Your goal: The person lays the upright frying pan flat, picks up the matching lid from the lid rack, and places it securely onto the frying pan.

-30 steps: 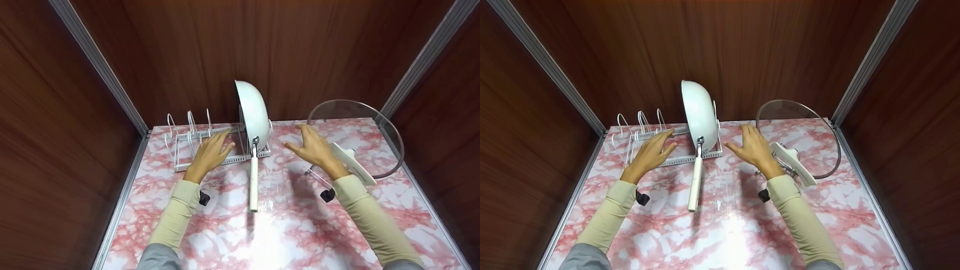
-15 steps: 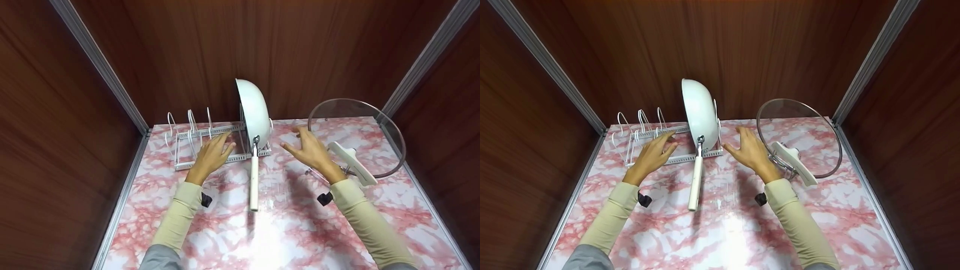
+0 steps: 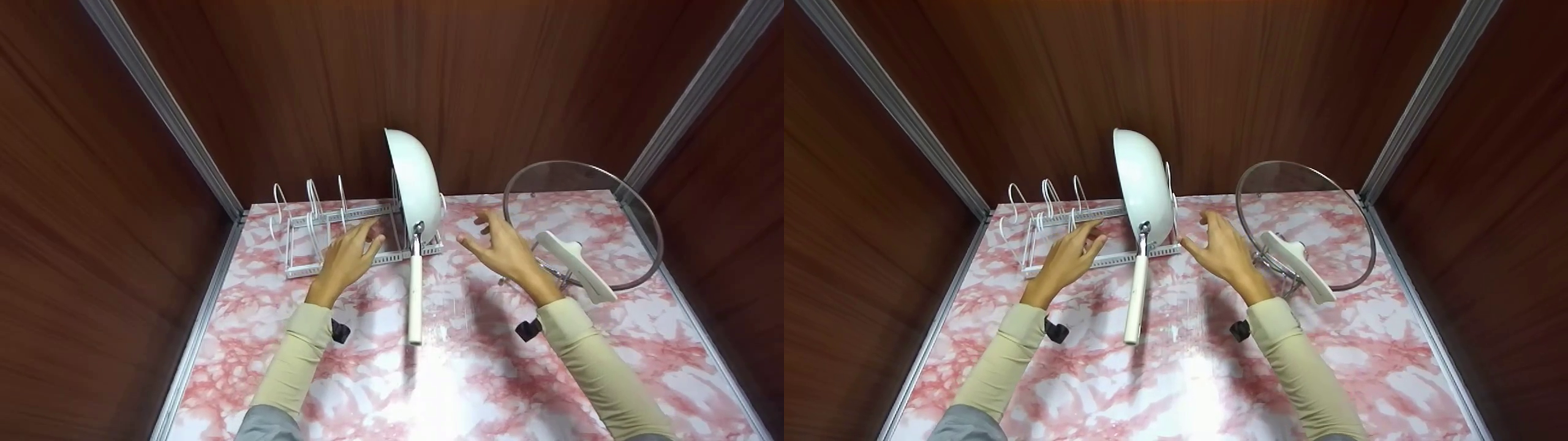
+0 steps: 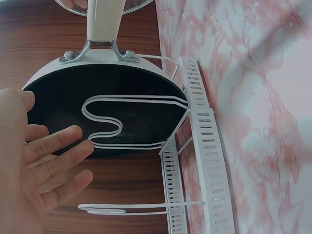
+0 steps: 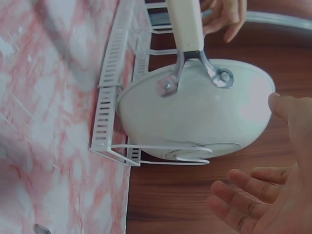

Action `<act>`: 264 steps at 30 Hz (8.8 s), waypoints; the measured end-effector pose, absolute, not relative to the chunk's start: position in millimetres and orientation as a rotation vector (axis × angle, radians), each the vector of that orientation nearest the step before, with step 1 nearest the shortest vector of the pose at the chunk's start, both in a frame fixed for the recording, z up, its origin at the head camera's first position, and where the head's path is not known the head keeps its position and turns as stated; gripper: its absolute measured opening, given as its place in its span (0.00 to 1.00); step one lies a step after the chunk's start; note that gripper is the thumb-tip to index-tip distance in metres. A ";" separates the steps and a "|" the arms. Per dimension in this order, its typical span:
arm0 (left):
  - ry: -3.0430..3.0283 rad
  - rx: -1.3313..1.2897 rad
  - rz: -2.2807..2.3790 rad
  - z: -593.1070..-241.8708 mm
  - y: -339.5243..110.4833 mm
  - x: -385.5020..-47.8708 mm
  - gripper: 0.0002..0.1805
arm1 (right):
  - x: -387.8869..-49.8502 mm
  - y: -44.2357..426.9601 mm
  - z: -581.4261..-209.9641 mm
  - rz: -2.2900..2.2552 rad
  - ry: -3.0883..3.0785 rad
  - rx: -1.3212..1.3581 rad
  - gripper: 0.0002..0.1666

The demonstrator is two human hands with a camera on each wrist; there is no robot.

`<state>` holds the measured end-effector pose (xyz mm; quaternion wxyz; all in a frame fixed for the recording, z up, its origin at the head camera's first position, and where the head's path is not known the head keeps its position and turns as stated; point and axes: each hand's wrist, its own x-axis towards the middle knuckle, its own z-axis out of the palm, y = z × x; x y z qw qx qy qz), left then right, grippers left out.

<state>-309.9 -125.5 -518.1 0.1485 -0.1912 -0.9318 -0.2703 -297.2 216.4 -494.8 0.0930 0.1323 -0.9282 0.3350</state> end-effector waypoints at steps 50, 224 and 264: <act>-2.661 -0.390 -1.301 -553.3 -89.3 -294.1 0.21 | -265.9 170.7 -524.8 1.362 -2.652 0.305 0.36; -2.329 -0.134 -2.597 -563.8 -19.0 -289.7 0.14 | -208.2 58.6 -560.4 2.685 -2.148 -0.362 0.06; -2.326 -0.184 -2.565 -552.2 -22.0 -289.2 0.14 | -208.4 55.4 -552.8 2.586 -2.175 -0.320 0.06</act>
